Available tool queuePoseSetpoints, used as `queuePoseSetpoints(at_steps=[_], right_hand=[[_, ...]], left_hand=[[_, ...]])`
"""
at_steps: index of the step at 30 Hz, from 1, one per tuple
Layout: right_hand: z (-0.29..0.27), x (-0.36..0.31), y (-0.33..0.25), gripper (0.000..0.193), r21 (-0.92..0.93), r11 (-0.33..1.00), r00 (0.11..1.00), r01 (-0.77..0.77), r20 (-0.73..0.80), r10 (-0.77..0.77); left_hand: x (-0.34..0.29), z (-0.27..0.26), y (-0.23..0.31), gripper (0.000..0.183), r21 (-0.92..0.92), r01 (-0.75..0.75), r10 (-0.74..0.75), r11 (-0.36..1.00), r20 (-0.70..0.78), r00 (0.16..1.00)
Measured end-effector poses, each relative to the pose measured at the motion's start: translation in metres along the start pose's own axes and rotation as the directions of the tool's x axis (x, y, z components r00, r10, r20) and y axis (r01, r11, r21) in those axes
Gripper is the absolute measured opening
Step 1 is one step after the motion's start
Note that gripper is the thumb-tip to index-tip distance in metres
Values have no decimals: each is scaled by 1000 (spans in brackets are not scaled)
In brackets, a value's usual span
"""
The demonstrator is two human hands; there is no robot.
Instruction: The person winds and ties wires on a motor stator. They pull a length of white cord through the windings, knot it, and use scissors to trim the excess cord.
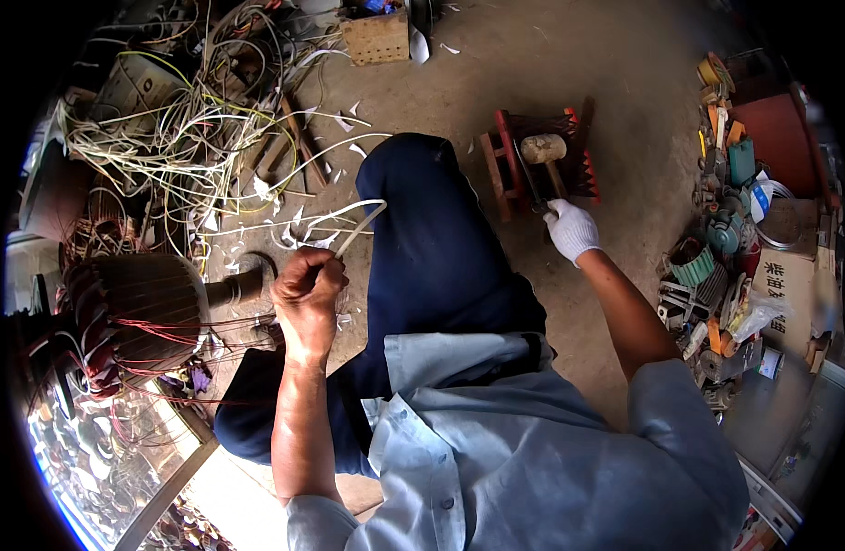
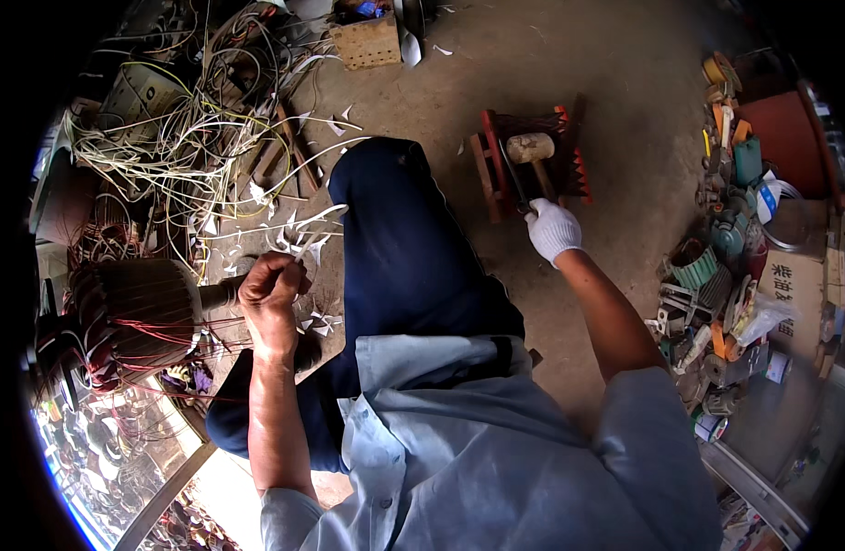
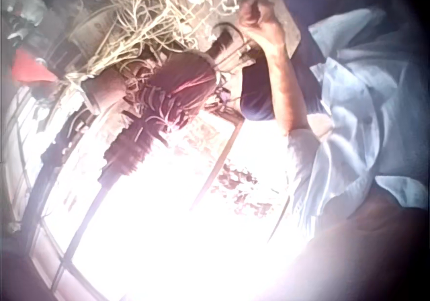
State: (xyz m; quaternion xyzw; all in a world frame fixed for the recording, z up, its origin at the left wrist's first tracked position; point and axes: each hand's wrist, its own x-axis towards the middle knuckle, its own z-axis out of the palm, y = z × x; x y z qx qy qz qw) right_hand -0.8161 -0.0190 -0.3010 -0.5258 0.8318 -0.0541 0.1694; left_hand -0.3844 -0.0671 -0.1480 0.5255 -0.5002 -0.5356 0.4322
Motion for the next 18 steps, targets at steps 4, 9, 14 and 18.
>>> queuePoseSetpoints(at_steps=[4, 9, 14, 18], right_hand=[[38, 10, -10, 31, -20, 1000, 998, -10, -69, 9], [66, 51, -19, 42, -124, 984, 992, -128, -30, 125], [79, 77, -9, 28, -219, 939, 964, -267, -51, 262], [57, 85, -27, 28, -187, 945, 959, -270, 31, 280]], left_hand=[[-4, 13, 8, 5, -26, 7, -6, 1000, 22, 1000], [-8, 11, -9, 5, -33, 36, -34, 999, 58, 998], [-6, 19, -6, 4, -74, 18, -17, 997, 11, 1000], [-8, 20, -10, 3, -70, 19, -19, 997, -1, 1000]])
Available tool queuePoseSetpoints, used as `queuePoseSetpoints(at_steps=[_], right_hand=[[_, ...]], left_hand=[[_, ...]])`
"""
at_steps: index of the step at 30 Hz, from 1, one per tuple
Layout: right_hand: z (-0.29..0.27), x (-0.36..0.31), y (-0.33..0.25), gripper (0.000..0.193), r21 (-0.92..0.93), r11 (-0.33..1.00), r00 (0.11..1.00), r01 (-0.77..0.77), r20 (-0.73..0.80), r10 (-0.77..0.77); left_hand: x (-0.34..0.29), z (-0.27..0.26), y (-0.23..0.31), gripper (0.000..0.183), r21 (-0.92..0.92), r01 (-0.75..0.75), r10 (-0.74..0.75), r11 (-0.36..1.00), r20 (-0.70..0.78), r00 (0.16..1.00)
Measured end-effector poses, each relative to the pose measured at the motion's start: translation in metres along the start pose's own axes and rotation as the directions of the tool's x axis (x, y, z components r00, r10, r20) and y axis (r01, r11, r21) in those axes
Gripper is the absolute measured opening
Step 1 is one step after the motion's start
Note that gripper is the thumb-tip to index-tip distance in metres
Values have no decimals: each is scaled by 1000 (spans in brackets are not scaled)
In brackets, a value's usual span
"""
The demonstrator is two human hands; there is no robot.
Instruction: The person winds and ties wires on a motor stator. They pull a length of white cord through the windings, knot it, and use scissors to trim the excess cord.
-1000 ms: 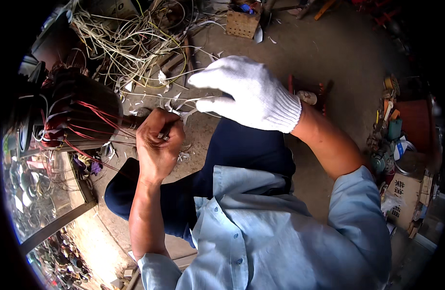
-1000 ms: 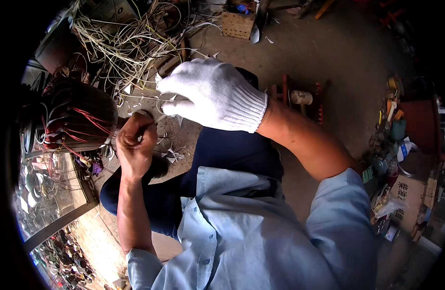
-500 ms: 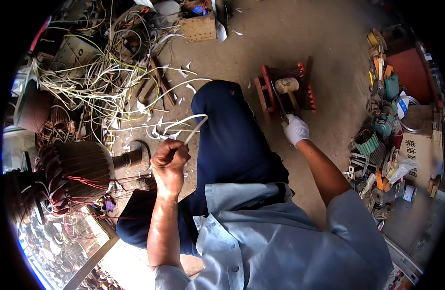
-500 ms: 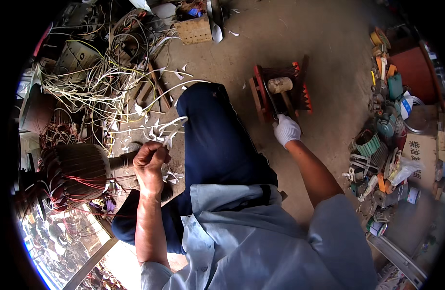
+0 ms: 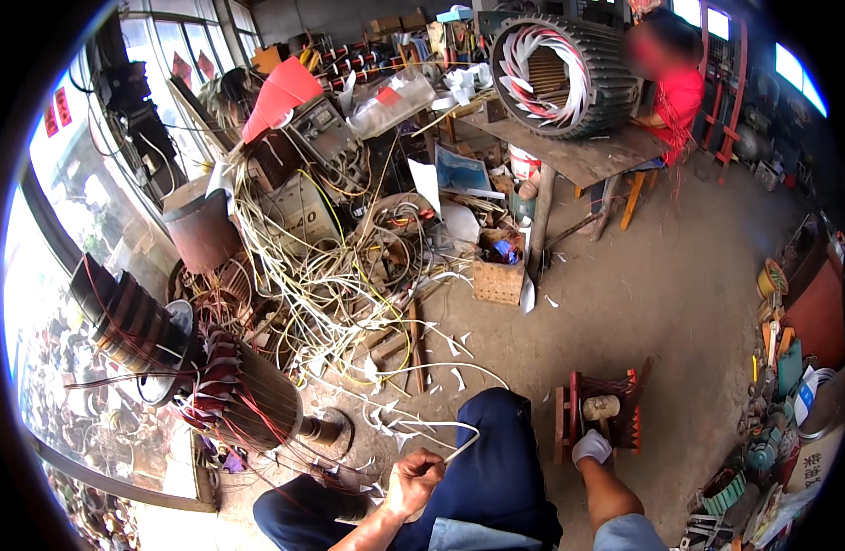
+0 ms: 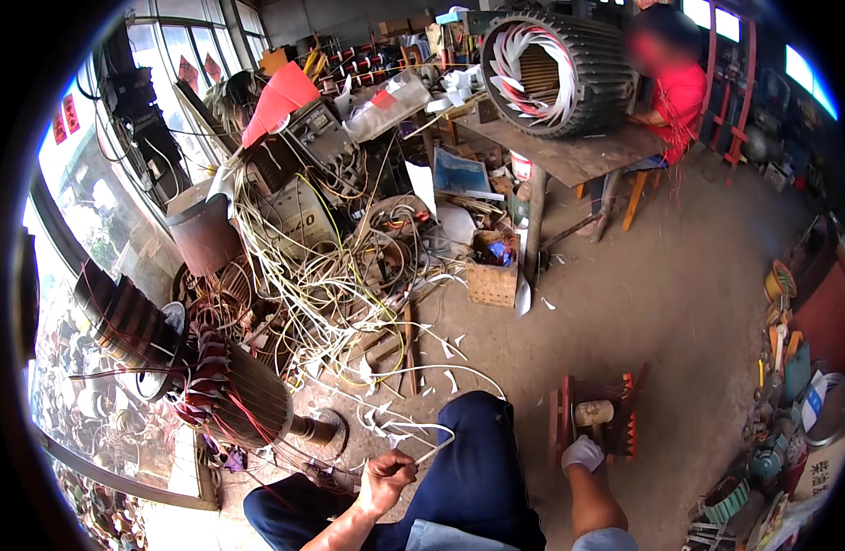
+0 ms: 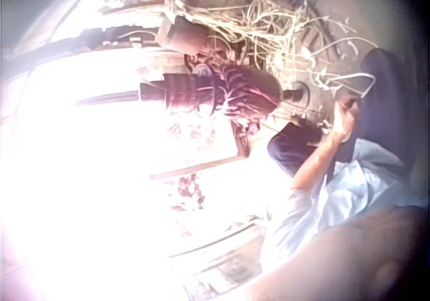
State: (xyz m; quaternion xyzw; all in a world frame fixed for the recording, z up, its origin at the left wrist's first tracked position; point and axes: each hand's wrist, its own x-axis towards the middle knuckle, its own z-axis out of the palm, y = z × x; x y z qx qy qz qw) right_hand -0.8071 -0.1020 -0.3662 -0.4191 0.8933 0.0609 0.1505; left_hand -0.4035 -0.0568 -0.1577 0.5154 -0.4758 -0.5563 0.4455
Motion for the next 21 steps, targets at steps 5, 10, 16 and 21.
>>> queuePoseSetpoints(at_steps=[5, 10, 16, 21], right_hand=[[-26, 0, -5, 29, 195, 980, 990, -42, 143, 14], [-24, -9, 1, 9, 857, 94, 807, -507, 510, -297], [-161, -102, -48, 7, 737, -327, 692, -591, 255, -675], [-191, -200, -94, 29, 812, 102, 178, -574, 245, -953]], left_hand=[[2, 10, 6, 4, 10, 30, -30, 999, -13, 999], [6, -7, 12, 7, -93, 40, -45, 995, -46, 998], [21, -22, 31, 10, -206, 32, -67, 978, -168, 983], [26, -28, 50, 11, -265, -54, -1, 963, -202, 979]])
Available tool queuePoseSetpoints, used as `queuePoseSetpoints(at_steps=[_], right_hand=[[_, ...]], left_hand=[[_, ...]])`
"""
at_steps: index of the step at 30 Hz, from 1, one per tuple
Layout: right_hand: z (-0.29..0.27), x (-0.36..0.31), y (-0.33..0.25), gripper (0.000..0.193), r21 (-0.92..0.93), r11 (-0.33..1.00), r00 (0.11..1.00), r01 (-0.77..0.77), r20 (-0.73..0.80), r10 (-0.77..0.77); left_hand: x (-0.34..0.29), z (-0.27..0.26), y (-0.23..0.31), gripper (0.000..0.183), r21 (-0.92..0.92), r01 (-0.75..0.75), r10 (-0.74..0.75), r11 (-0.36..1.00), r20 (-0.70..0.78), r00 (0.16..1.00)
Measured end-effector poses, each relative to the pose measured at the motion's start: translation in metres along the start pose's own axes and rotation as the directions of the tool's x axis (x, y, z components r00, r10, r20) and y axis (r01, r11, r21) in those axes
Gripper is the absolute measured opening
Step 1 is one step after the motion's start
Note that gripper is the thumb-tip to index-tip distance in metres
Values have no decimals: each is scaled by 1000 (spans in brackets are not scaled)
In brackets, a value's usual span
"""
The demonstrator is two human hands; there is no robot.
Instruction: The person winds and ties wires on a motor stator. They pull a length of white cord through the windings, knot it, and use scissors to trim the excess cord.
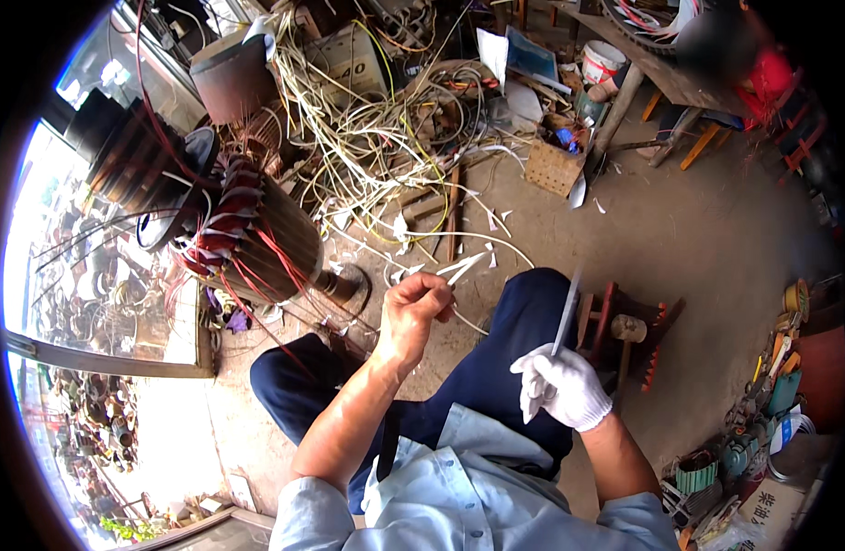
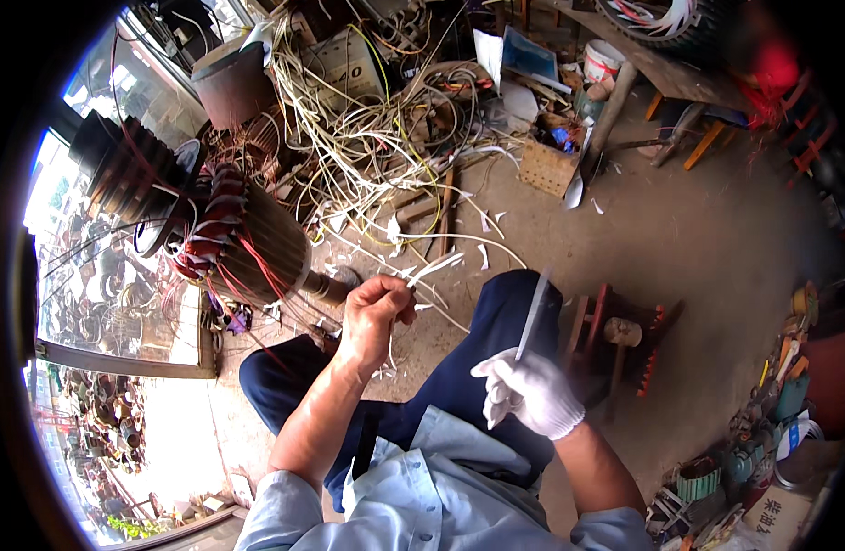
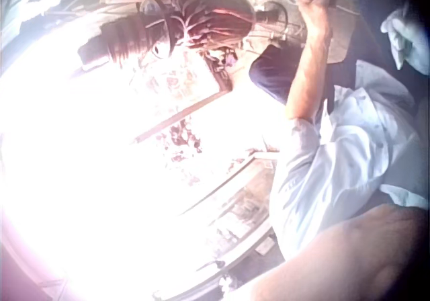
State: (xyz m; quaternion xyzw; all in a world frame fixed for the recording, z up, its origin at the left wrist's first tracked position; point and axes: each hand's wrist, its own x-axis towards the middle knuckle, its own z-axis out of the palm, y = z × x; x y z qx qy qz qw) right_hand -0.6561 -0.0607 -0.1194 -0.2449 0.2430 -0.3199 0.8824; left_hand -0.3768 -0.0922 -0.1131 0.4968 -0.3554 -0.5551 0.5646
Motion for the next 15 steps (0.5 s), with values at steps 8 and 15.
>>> queuePoseSetpoints(at_steps=[8, 15], right_hand=[[33, 39, 85, 35, -452, 861, 966, -232, -5, 257], [41, 29, 91, 47, 45, 909, 889, -415, 235, 394]], left_hand=[[-16, -26, 8, 15, 28, 16, -16, 999, 0, 1000], [-20, -55, 19, 15, 237, -6, 9, 972, -13, 1000]])
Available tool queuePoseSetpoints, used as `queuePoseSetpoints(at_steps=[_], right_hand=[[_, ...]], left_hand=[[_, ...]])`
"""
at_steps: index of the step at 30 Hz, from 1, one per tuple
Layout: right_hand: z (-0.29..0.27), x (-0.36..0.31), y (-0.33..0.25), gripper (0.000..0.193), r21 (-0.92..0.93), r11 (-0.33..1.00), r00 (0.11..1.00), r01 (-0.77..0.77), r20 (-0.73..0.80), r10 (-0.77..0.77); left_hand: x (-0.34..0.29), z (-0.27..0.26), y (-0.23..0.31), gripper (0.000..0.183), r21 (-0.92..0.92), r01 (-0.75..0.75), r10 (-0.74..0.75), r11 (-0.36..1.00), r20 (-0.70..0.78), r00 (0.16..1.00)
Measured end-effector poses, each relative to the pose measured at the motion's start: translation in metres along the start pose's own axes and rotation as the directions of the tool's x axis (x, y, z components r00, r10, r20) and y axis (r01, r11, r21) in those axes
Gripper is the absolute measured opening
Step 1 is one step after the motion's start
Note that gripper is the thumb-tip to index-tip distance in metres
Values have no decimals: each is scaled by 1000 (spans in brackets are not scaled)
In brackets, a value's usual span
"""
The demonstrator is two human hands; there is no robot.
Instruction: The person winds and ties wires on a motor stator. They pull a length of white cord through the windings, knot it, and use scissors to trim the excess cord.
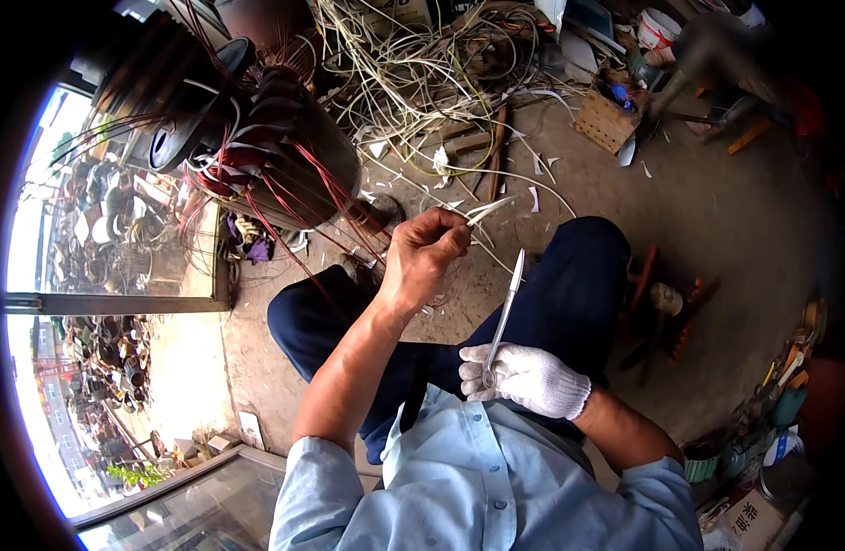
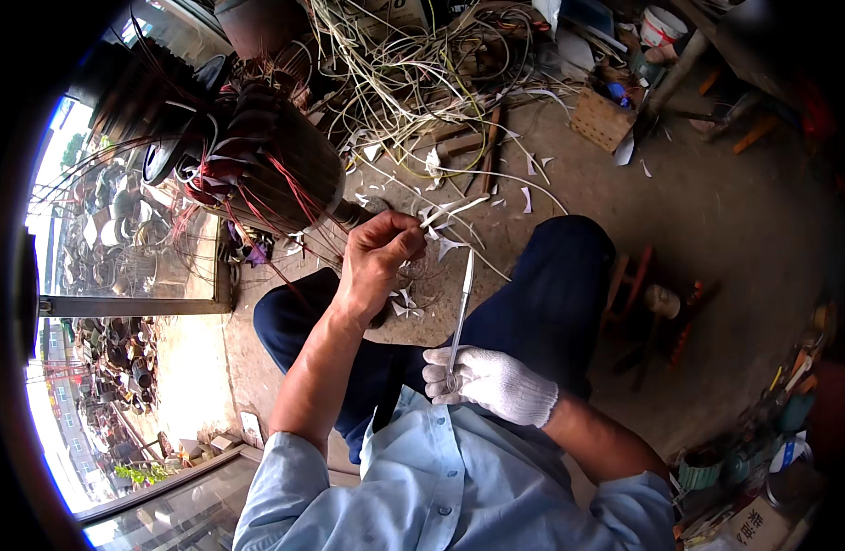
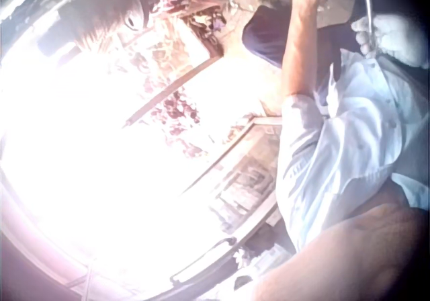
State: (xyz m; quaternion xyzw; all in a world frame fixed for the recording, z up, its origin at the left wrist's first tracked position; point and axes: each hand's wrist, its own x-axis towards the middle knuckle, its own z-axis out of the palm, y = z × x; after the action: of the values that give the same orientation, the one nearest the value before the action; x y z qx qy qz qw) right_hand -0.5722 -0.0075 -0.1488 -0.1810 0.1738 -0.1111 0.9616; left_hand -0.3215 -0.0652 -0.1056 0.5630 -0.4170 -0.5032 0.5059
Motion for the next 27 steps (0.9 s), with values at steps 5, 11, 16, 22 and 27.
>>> queuePoseSetpoints(at_steps=[5, 11, 16, 22, 27], right_hand=[[13, 3, -12, 33, -330, 941, 990, -70, -137, 26], [9, 3, -24, 33, -703, 711, 977, 22, -134, -163], [11, 1, -38, 47, -777, 627, 964, -55, -205, -169], [8, 2, -53, 52, -920, 373, 936, -124, -233, -264], [12, 24, -101, 43, -984, 174, 883, -19, -99, -459]], left_hand=[[0, -7, -7, 16, 119, -108, 108, 987, 9, 994], [-6, 3, 13, 15, 443, -249, 253, 861, 52, 966], [-4, 9, 8, 9, 583, -457, 441, 672, 182, 879], [2, 17, 15, 11, 673, -465, 424, 575, 241, 873], [40, 11, 37, 13, 727, -442, 529, 526, 127, 839]])
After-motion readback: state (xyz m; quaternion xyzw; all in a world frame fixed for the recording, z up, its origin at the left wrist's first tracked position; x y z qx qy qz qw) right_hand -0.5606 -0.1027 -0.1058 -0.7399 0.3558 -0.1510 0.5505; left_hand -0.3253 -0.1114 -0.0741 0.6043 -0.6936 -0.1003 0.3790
